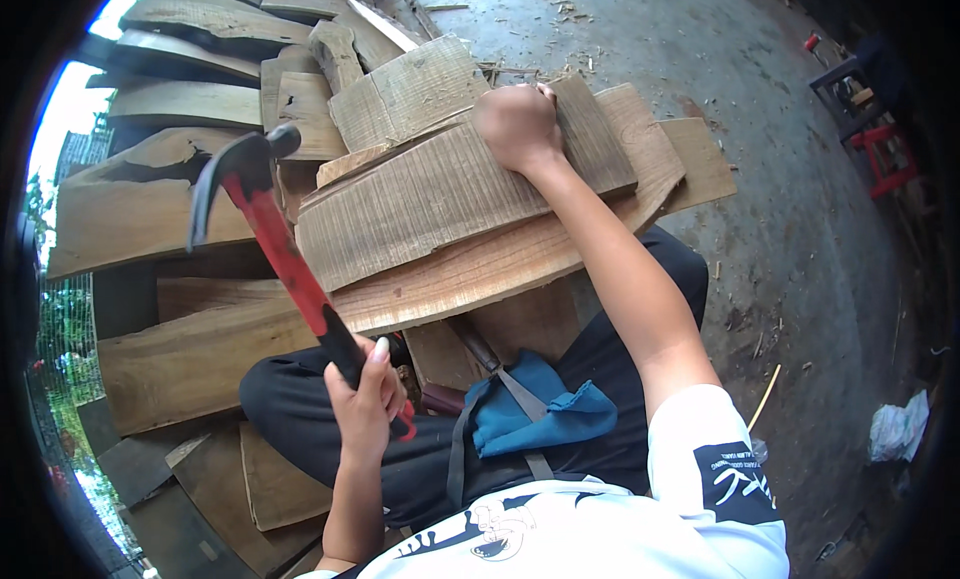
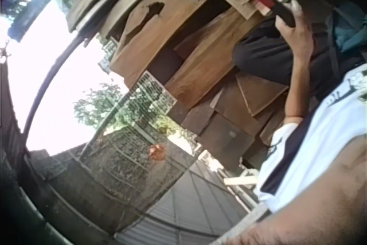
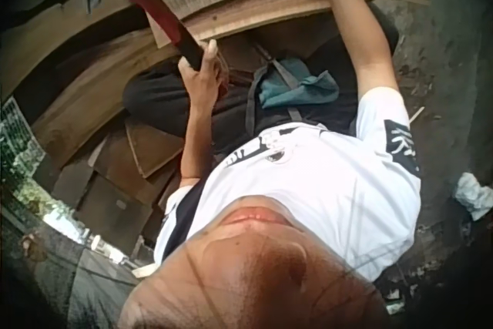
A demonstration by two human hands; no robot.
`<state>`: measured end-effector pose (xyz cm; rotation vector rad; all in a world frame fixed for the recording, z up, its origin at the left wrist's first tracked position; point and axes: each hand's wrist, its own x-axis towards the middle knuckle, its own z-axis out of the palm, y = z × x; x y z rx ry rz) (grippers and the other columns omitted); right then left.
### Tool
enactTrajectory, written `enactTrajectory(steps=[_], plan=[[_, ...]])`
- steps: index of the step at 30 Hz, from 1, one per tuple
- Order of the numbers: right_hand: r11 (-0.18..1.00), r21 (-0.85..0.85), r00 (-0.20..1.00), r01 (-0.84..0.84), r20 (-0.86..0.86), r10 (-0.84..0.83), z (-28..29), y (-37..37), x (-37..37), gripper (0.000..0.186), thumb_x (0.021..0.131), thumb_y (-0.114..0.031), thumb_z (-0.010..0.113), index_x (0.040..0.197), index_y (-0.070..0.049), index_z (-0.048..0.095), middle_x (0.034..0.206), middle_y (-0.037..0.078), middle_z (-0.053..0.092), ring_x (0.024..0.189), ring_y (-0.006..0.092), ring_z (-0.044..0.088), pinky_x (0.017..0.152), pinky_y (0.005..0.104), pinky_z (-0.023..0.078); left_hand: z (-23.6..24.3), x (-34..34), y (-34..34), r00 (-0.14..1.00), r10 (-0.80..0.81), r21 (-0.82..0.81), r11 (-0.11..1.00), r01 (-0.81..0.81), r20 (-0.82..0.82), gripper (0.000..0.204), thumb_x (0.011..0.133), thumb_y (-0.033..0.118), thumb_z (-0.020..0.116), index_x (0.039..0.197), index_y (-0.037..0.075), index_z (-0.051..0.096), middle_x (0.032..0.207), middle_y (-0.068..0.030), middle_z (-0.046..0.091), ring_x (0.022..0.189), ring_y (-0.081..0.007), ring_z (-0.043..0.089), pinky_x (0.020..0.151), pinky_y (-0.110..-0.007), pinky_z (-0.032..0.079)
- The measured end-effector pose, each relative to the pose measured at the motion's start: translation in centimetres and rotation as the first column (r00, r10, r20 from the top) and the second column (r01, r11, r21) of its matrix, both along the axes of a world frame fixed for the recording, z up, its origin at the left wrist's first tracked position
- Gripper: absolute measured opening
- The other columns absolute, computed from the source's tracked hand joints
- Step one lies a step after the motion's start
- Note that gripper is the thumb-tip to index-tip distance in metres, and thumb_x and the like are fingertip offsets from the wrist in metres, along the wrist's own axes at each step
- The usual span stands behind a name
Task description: Hammering wood planks and wiping them with a cloth.
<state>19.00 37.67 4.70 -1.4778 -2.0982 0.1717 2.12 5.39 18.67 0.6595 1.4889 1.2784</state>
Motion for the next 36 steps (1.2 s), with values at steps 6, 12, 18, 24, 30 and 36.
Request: enactTrajectory(steps=[6, 12, 18, 24, 30, 36], plan=[[1.0, 0.002, 1.0, -0.001, -0.029, 0.001, 0.2, 0.0, -0.1, 0.033, 0.099, -0.025, 0.054, 0.122, -0.011, 0.073, 0.126, 0.011, 0.073, 0.128, 0.0267, 0.061, 0.121, 0.0511, 0.031, -5.2, -0.4, -0.3, 0.998, 0.006, -0.33, 0.944, 0.016, 0.063, 0.023, 0.103, 0.018, 0.068, 0.091, 0.008, 0.05, 0.06, 0.0013, 0.047, 0.042, -0.0087, 0.043, 0.039, -0.026, 0.036], [1.0, 0.017, 1.0, -0.002, -0.029, 0.002, 0.1, -0.1, 0.0, 0.033, 0.098, -0.026, 0.054, 0.12, -0.011, 0.073, 0.125, 0.011, 0.073, 0.127, 0.0274, 0.061, 0.12, 0.0506, 0.031, -1.0, -1.3, -1.7, 1.0, -0.009, -0.32, 0.947, 0.016, 0.024, 0.028, 0.103, 0.022, 0.066, 0.084, 0.01, 0.049, 0.055, 0.0046, 0.037, 0.037, -0.0069, 0.035, 0.037, -0.026, 0.032], [0.999, 0.035, 1.0, -0.001, -0.029, 0.002, -0.3, 0.0, 0.0, 0.032, 0.097, -0.025, 0.055, 0.119, -0.011, 0.073, 0.125, 0.012, 0.073, 0.126, 0.0291, 0.061, 0.119, 0.0505, 0.032, 1.2, -2.0, -2.1, 0.992, 0.087, -0.027, 0.996, -0.09, -0.094, 0.02, 0.107, 0.018, 0.058, 0.092, 0.009, 0.049, 0.055, 0.0035, 0.038, 0.036, -0.0069, 0.035, 0.037, -0.025, 0.031], [0.997, 0.076, 0.999, -0.009, -0.043, 0.013, -0.4, 0.1, -0.1, 0.03, 0.097, -0.024, 0.056, 0.118, -0.011, 0.073, 0.124, 0.011, 0.073, 0.126, 0.0291, 0.061, 0.118, 0.0508, 0.032, -3.5, -4.1, -1.4, 0.98, 0.191, -0.287, 0.937, -0.199, -0.056, 0.029, 0.107, 0.023, 0.059, 0.084, 0.012, 0.047, 0.056, 0.0034, 0.037, 0.037, -0.0085, 0.036, 0.036, -0.028, 0.032], [0.998, 0.05, 0.999, 0.022, -0.024, -0.02, -0.3, -0.1, -0.2, 0.028, 0.097, -0.023, 0.056, 0.116, -0.012, 0.073, 0.12, 0.011, 0.074, 0.123, 0.0286, 0.062, 0.117, 0.0495, 0.034, -4.6, -6.1, -1.3, 0.987, 0.161, -0.363, 0.921, -0.141, 0.026, 0.03, 0.105, 0.023, 0.06, 0.081, 0.012, 0.047, 0.053, 0.0038, 0.035, 0.036, -0.0089, 0.034, 0.035, -0.03, 0.031], [0.997, 0.07, 0.999, 0.019, -0.044, -0.016, -0.3, -0.1, -0.1, 0.027, 0.096, -0.024, 0.058, 0.115, -0.012, 0.073, 0.12, 0.011, 0.074, 0.123, 0.0286, 0.063, 0.117, 0.049, 0.034, -2.5, -6.8, -2.1, 0.968, 0.25, -0.09, 0.963, -0.252, -0.034, 0.022, 0.107, 0.019, 0.057, 0.09, 0.009, 0.047, 0.055, 0.0031, 0.036, 0.036, -0.0078, 0.033, 0.035, -0.028, 0.03]])
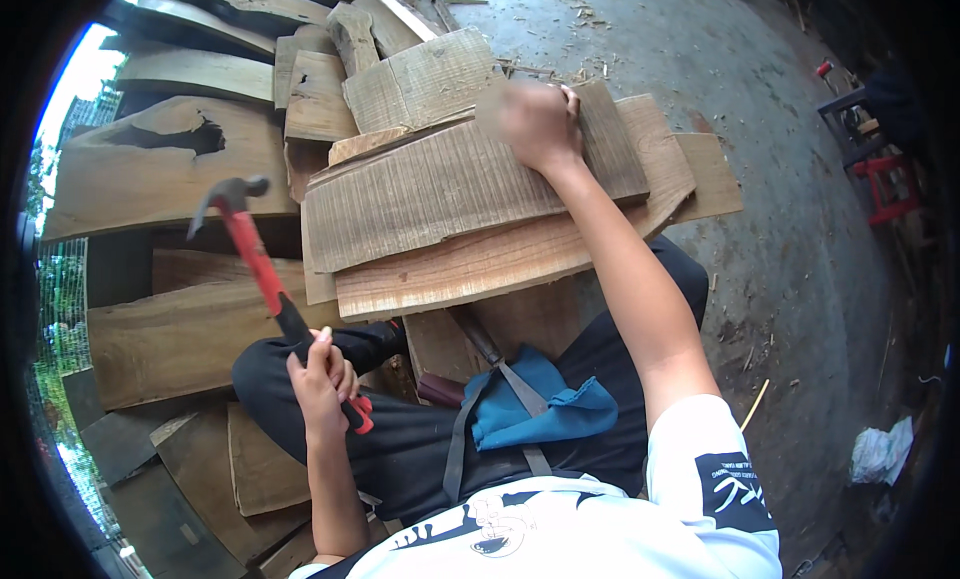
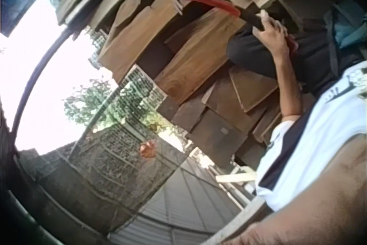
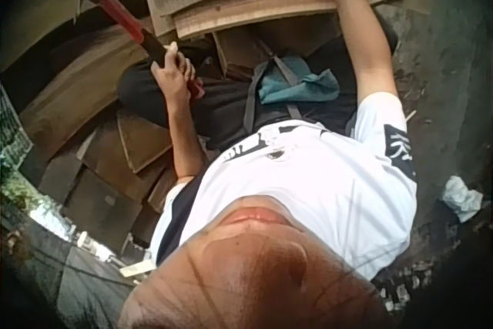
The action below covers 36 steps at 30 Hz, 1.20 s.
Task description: Hammering wood planks and wiping them with a cloth.
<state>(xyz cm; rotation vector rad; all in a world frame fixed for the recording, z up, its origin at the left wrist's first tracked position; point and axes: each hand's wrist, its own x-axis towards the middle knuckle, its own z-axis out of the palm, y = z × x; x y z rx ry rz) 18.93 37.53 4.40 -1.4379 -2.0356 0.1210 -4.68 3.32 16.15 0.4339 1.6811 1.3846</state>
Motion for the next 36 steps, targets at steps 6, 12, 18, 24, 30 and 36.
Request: enactTrajectory(steps=[6, 12, 18, 24, 30, 36], plan=[[1.0, 0.017, 1.0, -0.005, -0.005, 0.005, 0.0, 0.1, -0.1, 0.026, 0.096, -0.024, 0.059, 0.113, -0.012, 0.073, 0.119, 0.011, 0.074, 0.122, 0.0289, 0.063, 0.117, 0.048, 0.034, -1.1, 1.1, 0.9, 0.994, 0.06, 0.065, 0.996, -0.055, -0.086, 0.021, 0.108, 0.016, 0.057, 0.092, 0.008, 0.046, 0.056, 0.0032, 0.039, 0.038, -0.0068, 0.035, 0.037, -0.026, 0.032], [0.999, 0.043, 1.0, -0.001, -0.021, 0.002, -0.1, -0.1, -0.1, 0.022, 0.092, -0.022, 0.063, 0.108, -0.012, 0.073, 0.11, 0.013, 0.074, 0.116, 0.031, 0.064, 0.112, 0.0498, 0.038, 0.2, 0.2, 2.0, 0.996, -0.075, -0.224, 0.971, 0.085, 0.052, 0.043, 0.107, 0.03, 0.058, 0.07, 0.014, 0.042, 0.052, 0.0046, 0.035, 0.035, -0.0082, 0.035, 0.036, -0.027, 0.032], [0.997, 0.077, 0.998, -0.02, -0.057, 0.024, 0.3, -0.4, -0.2, 0.023, 0.091, -0.022, 0.063, 0.108, -0.009, 0.071, 0.111, 0.012, 0.073, 0.115, 0.0304, 0.064, 0.115, 0.0493, 0.035, 0.2, 2.3, -0.3, 1.0, -0.002, 0.071, 0.997, 0.004, -0.027, 0.017, 0.107, 0.02, 0.053, 0.094, 0.009, 0.048, 0.054, 0.0023, 0.036, 0.035, -0.0101, 0.033, 0.035, -0.028, 0.032], [1.0, -0.011, 0.999, -0.008, -0.032, 0.008, 1.1, -0.8, -0.4, 0.025, 0.091, -0.021, 0.064, 0.112, -0.008, 0.071, 0.115, 0.014, 0.073, 0.12, 0.0308, 0.062, 0.116, 0.0486, 0.035, -1.0, 5.0, -3.2, 0.961, 0.114, -0.246, 0.968, -0.05, 0.252, 0.018, 0.106, 0.016, 0.06, 0.095, 0.009, 0.047, 0.058, 0.0017, 0.04, 0.038, -0.0092, 0.037, 0.037, -0.028, 0.035], [1.0, -0.008, 0.999, -0.019, -0.034, 0.019, 0.9, -0.8, -0.3, 0.026, 0.091, -0.022, 0.064, 0.112, -0.009, 0.071, 0.118, 0.013, 0.072, 0.121, 0.0305, 0.061, 0.116, 0.0483, 0.034, 1.0, 5.4, -6.1, 0.951, 0.017, -0.095, 0.995, 0.013, 0.309, 0.021, 0.106, 0.02, 0.059, 0.094, 0.007, 0.049, 0.056, 0.0006, 0.038, 0.037, -0.01, 0.037, 0.038, -0.029, 0.035], [1.0, 0.001, 0.999, -0.027, -0.036, 0.027, 0.8, -0.6, -0.3, 0.026, 0.09, -0.022, 0.064, 0.111, -0.009, 0.071, 0.115, 0.013, 0.073, 0.12, 0.0309, 0.062, 0.116, 0.0479, 0.034, 0.3, 6.2, -7.6, 0.979, 0.088, -0.127, 0.99, -0.065, 0.185, 0.017, 0.107, 0.018, 0.06, 0.099, 0.009, 0.047, 0.055, 0.0006, 0.039, 0.037, -0.01, 0.036, 0.037, -0.028, 0.033]])
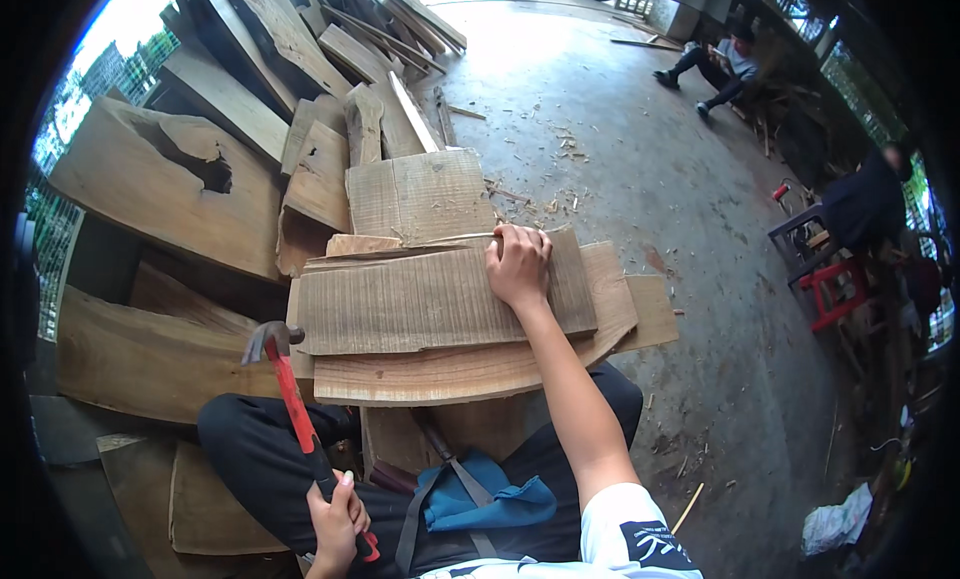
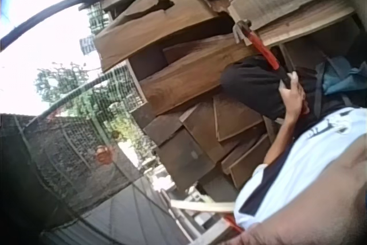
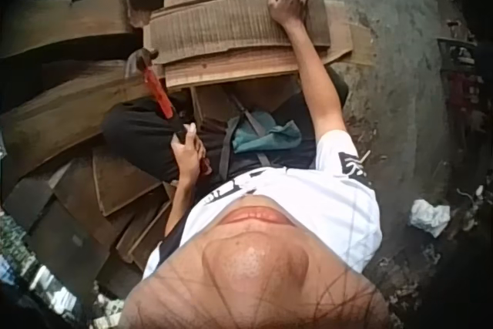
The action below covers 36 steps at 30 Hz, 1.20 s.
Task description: Hammering wood planks and wiping them with a cloth.
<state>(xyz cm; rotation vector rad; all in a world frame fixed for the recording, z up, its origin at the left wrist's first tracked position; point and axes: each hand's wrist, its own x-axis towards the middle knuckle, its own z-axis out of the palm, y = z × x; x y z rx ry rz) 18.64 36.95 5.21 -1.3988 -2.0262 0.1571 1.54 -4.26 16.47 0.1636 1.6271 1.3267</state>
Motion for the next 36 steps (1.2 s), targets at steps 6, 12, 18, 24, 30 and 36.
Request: enactTrajectory(steps=[6, 12, 18, 24, 30, 36], plan=[[1.0, 0.0, 1.0, 0.007, -0.004, -0.007, 0.3, 0.0, -0.1, 0.026, 0.09, -0.022, 0.064, 0.111, -0.008, 0.071, 0.114, 0.014, 0.074, 0.119, 0.0305, 0.062, 0.116, 0.0483, 0.035, -1.9, -0.2, -0.4, 0.998, -0.019, -0.068, 0.997, 0.023, 0.054, 0.019, 0.106, 0.019, 0.061, 0.098, 0.008, 0.048, 0.055, 0.0002, 0.04, 0.037, -0.0101, 0.038, 0.037, -0.029, 0.034], [1.0, 0.012, 1.0, 0.005, 0.004, -0.005, 0.2, 0.0, -0.1, 0.026, 0.09, -0.022, 0.064, 0.111, -0.008, 0.072, 0.114, 0.013, 0.074, 0.118, 0.031, 0.063, 0.115, 0.0484, 0.036, -2.0, 0.8, -0.6, 0.994, -0.113, 0.038, 0.993, 0.113, 0.003, 0.02, 0.105, 0.017, 0.063, 0.094, 0.01, 0.049, 0.056, 0.0019, 0.044, 0.038, -0.0081, 0.041, 0.037, -0.026, 0.034], [1.0, 0.009, 1.0, 0.012, -0.019, -0.012, 0.0, -0.1, 0.0, 0.026, 0.09, -0.022, 0.065, 0.111, -0.008, 0.072, 0.113, 0.013, 0.074, 0.118, 0.0307, 0.063, 0.115, 0.0483, 0.036, -2.9, 1.4, 1.1, 0.984, -0.162, -0.018, 0.986, 0.163, 0.068, 0.021, 0.105, 0.019, 0.063, 0.093, 0.01, 0.048, 0.055, 0.0016, 0.042, 0.038, -0.0096, 0.04, 0.038, -0.027, 0.035], [1.0, 0.008, 1.0, -0.002, -0.013, 0.002, -0.1, -0.1, 0.1, 0.027, 0.089, -0.022, 0.066, 0.111, -0.008, 0.072, 0.115, 0.014, 0.073, 0.119, 0.0309, 0.062, 0.115, 0.0476, 0.035, -1.1, 2.3, -0.3, 0.98, -0.183, -0.008, 0.983, 0.184, 0.084, 0.022, 0.105, 0.021, 0.064, 0.093, 0.009, 0.049, 0.056, 0.0009, 0.045, 0.039, -0.0088, 0.042, 0.039, -0.026, 0.036], [1.0, 0.014, 1.0, -0.002, -0.011, 0.002, 0.1, -0.2, 0.1, 0.027, 0.089, -0.023, 0.066, 0.111, -0.008, 0.072, 0.116, 0.014, 0.073, 0.119, 0.0316, 0.062, 0.115, 0.0482, 0.035, -2.1, 3.1, 0.6, 0.962, -0.246, -0.063, 0.965, 0.254, 0.116, 0.02, 0.103, 0.016, 0.066, 0.092, 0.008, 0.051, 0.059, 0.0009, 0.05, 0.041, -0.0077, 0.046, 0.039, -0.025, 0.037], [1.0, 0.011, 1.0, -0.005, -0.015, 0.005, -0.1, -0.2, 0.2, 0.027, 0.089, -0.022, 0.066, 0.111, -0.008, 0.072, 0.115, 0.013, 0.073, 0.119, 0.0315, 0.062, 0.115, 0.0483, 0.036, -1.2, 3.5, 0.4, 0.937, -0.347, -0.022, 0.937, 0.348, 0.042, 0.023, 0.104, 0.019, 0.066, 0.093, 0.008, 0.049, 0.057, 0.0011, 0.046, 0.039, -0.0088, 0.042, 0.038, -0.026, 0.036]])
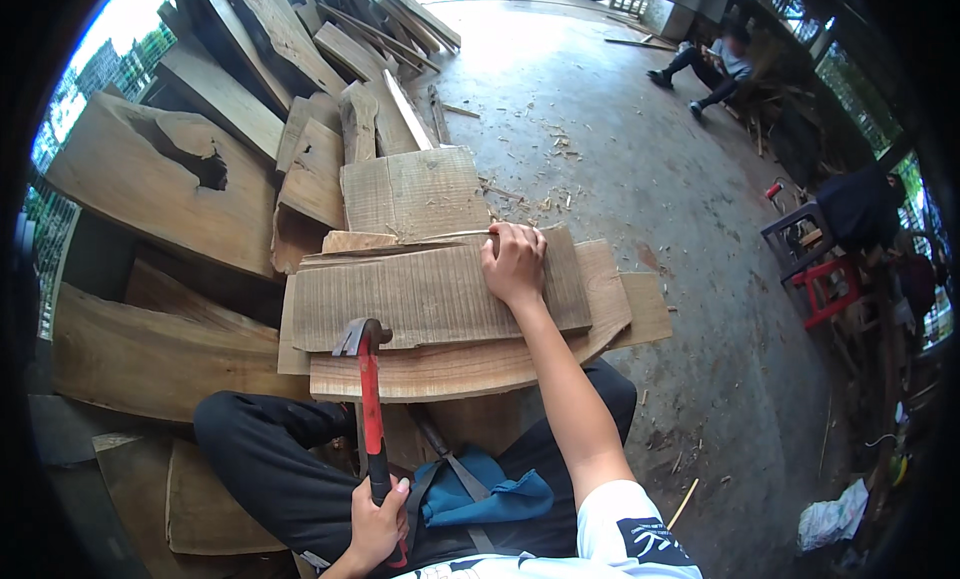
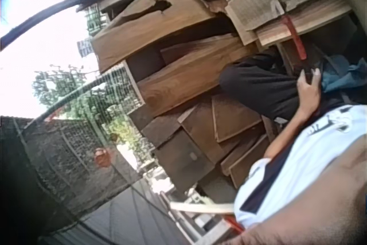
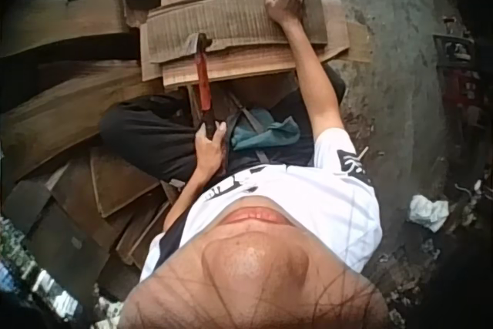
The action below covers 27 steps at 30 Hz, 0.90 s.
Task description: Hammering wood planks and wiping them with a cloth.
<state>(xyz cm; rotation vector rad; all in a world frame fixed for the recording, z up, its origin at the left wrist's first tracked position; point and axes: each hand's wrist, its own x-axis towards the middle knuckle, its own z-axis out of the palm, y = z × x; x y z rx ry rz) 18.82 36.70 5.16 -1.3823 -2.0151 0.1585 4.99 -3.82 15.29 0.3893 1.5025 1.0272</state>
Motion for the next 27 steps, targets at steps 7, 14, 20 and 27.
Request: enactTrajectory(steps=[7, 14, 20, 27], plan=[[1.0, -0.002, 1.0, -0.003, -0.001, 0.003, 0.0, 0.0, 0.0, 0.027, 0.088, -0.022, 0.067, 0.11, -0.008, 0.072, 0.115, 0.013, 0.073, 0.118, 0.0312, 0.062, 0.115, 0.0481, 0.036, -0.7, 0.1, 2.5, 0.995, 0.036, -0.054, 0.998, -0.031, 0.097, 0.023, 0.103, 0.017, 0.067, 0.088, 0.008, 0.052, 0.06, 0.0022, 0.051, 0.044, -0.0068, 0.047, 0.041, -0.025, 0.037], [1.0, -0.008, 1.0, 0.003, -0.004, -0.003, 0.1, -0.1, 0.0, 0.027, 0.089, -0.022, 0.066, 0.11, -0.008, 0.072, 0.115, 0.014, 0.073, 0.119, 0.0318, 0.062, 0.115, 0.0482, 0.036, 0.5, 0.5, 4.0, 0.999, -0.032, 0.062, 0.998, 0.031, 0.008, 0.024, 0.104, 0.02, 0.066, 0.092, 0.008, 0.05, 0.056, 0.0021, 0.045, 0.04, -0.0081, 0.042, 0.038, -0.026, 0.035], [1.0, 0.015, 1.0, 0.002, -0.006, -0.002, 0.1, -0.2, 0.0, 0.026, 0.089, -0.023, 0.066, 0.11, -0.008, 0.072, 0.115, 0.014, 0.073, 0.119, 0.0318, 0.062, 0.115, 0.0483, 0.036, -0.9, -0.7, 8.4, 0.996, 0.047, 0.054, 0.997, -0.051, 0.076, 0.024, 0.103, 0.021, 0.067, 0.09, 0.008, 0.051, 0.058, 0.0028, 0.048, 0.04, -0.0079, 0.045, 0.038, -0.026, 0.037], [1.0, 0.011, 1.0, 0.012, -0.014, -0.012, 0.0, 0.0, 0.0, 0.026, 0.089, -0.022, 0.066, 0.109, -0.008, 0.072, 0.114, 0.014, 0.073, 0.117, 0.0322, 0.063, 0.114, 0.0487, 0.036, -1.5, -0.3, 9.0, 0.998, 0.042, 0.08, 0.996, -0.045, 0.044, 0.024, 0.103, 0.019, 0.066, 0.09, 0.009, 0.049, 0.055, 0.0017, 0.044, 0.037, -0.0103, 0.041, 0.037, -0.028, 0.035]])
